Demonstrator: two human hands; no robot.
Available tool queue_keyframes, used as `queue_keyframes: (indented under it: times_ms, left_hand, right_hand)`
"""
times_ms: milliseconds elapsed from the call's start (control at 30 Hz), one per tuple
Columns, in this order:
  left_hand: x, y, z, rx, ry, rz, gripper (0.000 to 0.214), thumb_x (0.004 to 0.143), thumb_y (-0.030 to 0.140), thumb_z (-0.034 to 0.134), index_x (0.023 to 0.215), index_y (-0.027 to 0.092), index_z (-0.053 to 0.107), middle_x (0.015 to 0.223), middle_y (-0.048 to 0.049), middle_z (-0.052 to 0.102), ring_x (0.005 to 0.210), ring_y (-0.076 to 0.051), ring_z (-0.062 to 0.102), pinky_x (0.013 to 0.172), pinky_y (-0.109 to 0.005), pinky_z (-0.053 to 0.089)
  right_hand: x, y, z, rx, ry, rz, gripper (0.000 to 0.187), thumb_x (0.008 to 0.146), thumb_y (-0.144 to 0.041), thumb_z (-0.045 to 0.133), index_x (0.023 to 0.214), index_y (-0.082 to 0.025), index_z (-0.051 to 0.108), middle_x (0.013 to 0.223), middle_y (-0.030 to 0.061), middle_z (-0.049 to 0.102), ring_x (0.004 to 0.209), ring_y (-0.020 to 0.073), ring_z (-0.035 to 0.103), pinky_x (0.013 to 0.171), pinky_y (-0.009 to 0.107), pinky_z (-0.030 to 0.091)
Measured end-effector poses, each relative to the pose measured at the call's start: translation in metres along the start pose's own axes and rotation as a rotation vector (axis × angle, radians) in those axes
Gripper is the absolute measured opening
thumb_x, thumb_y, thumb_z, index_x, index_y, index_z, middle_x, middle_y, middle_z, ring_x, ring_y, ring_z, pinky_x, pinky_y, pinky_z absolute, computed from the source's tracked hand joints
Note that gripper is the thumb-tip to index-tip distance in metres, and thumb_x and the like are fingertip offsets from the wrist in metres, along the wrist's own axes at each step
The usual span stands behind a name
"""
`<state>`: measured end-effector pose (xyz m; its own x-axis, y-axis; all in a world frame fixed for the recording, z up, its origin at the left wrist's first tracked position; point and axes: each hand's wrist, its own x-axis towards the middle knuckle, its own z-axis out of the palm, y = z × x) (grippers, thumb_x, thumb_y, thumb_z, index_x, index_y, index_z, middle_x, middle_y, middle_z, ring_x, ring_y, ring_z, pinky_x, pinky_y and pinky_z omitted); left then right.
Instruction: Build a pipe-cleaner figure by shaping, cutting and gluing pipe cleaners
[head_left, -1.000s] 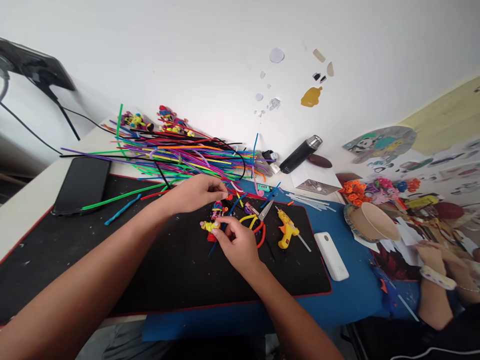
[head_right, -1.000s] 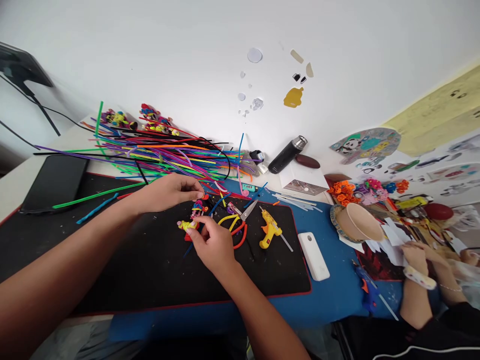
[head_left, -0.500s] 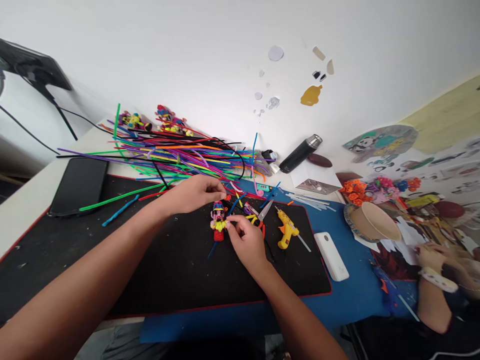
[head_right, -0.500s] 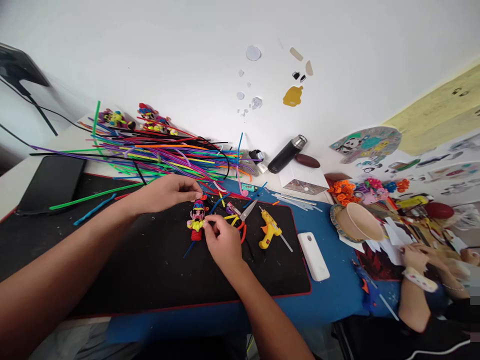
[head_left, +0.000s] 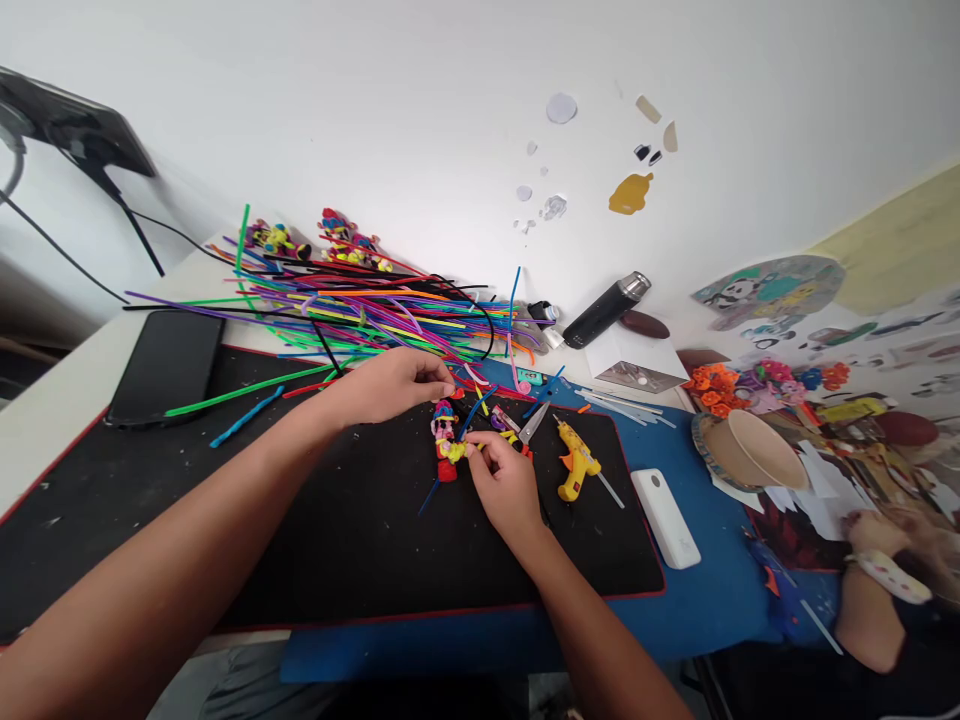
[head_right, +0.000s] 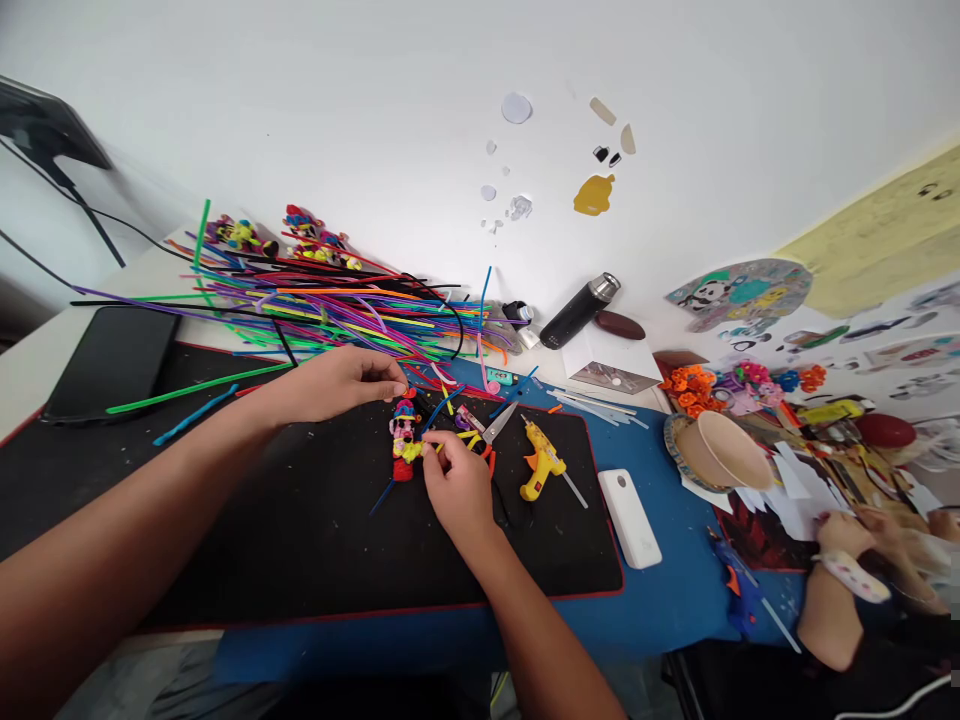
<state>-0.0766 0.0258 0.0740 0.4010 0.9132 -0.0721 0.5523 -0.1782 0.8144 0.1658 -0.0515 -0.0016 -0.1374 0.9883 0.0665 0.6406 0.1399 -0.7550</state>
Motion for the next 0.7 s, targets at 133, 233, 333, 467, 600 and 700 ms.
queue_keyframes:
  times_ms: [133,233,333,467,600,700]
  left_hand:
    - [0.0004,-0.0007,-0.0005,0.019,-0.002,0.011,0.045,0.090,0.060,0.056,0.093,0.021,0.076,0.085,-0.0016,0.076,0.077,-0.020,0.066,0.069,-0.028,0.044]
    - [0.0009,-0.0028,0.0004,0.024,0.002,0.017,0.044,0.090,0.060,0.056,0.093,0.021,0.076,0.085,-0.0013,0.076,0.076,-0.020,0.066,0.069,-0.029,0.043]
    - [0.0011,-0.0045,0.0014,0.029,0.001,0.019,0.043,0.091,0.059,0.056,0.093,0.021,0.075,0.084,-0.0009,0.076,0.075,-0.020,0.064,0.068,-0.029,0.043]
    - [0.0014,-0.0051,0.0019,0.027,-0.001,0.019,0.043,0.091,0.059,0.056,0.094,0.021,0.075,0.085,-0.0008,0.076,0.076,-0.020,0.065,0.068,-0.029,0.043]
    - [0.0020,-0.0054,0.0022,0.021,-0.002,0.013,0.042,0.091,0.059,0.057,0.094,0.022,0.076,0.086,-0.0007,0.077,0.077,-0.020,0.066,0.069,-0.029,0.044]
    - [0.0025,-0.0056,0.0028,0.015,-0.005,0.010,0.042,0.090,0.059,0.058,0.094,0.022,0.076,0.086,-0.0006,0.077,0.078,-0.020,0.067,0.070,-0.029,0.045]
  right_hand:
    - [-0.0004,0.0023,0.0006,-0.007,0.001,-0.003,0.030,0.100,-0.039,0.058,0.108,-0.020,0.080,0.060,-0.0054,0.048,0.055,0.0145,0.047,0.057,0.028,0.033]
    - [-0.0012,0.0045,0.0009,-0.015,-0.002,-0.005,0.030,0.100,-0.039,0.058,0.108,-0.020,0.080,0.061,-0.0051,0.049,0.056,0.0150,0.047,0.057,0.029,0.033]
    - [-0.0021,0.0060,0.0008,-0.014,-0.006,0.000,0.030,0.101,-0.039,0.058,0.109,-0.021,0.079,0.062,-0.0048,0.050,0.057,0.0153,0.048,0.058,0.029,0.034]
    - [-0.0026,0.0045,0.0002,-0.007,-0.009,0.006,0.030,0.101,-0.040,0.058,0.109,-0.021,0.079,0.062,-0.0046,0.051,0.056,0.0155,0.049,0.059,0.029,0.036]
    - [-0.0021,0.0011,0.0000,-0.002,-0.009,0.009,0.032,0.100,-0.041,0.057,0.108,-0.020,0.079,0.062,-0.0045,0.051,0.055,0.0153,0.049,0.058,0.029,0.035]
    - [-0.0020,0.0008,0.0000,-0.002,-0.009,0.004,0.032,0.101,-0.041,0.057,0.109,-0.020,0.079,0.061,-0.0043,0.051,0.055,0.0155,0.049,0.057,0.029,0.035]
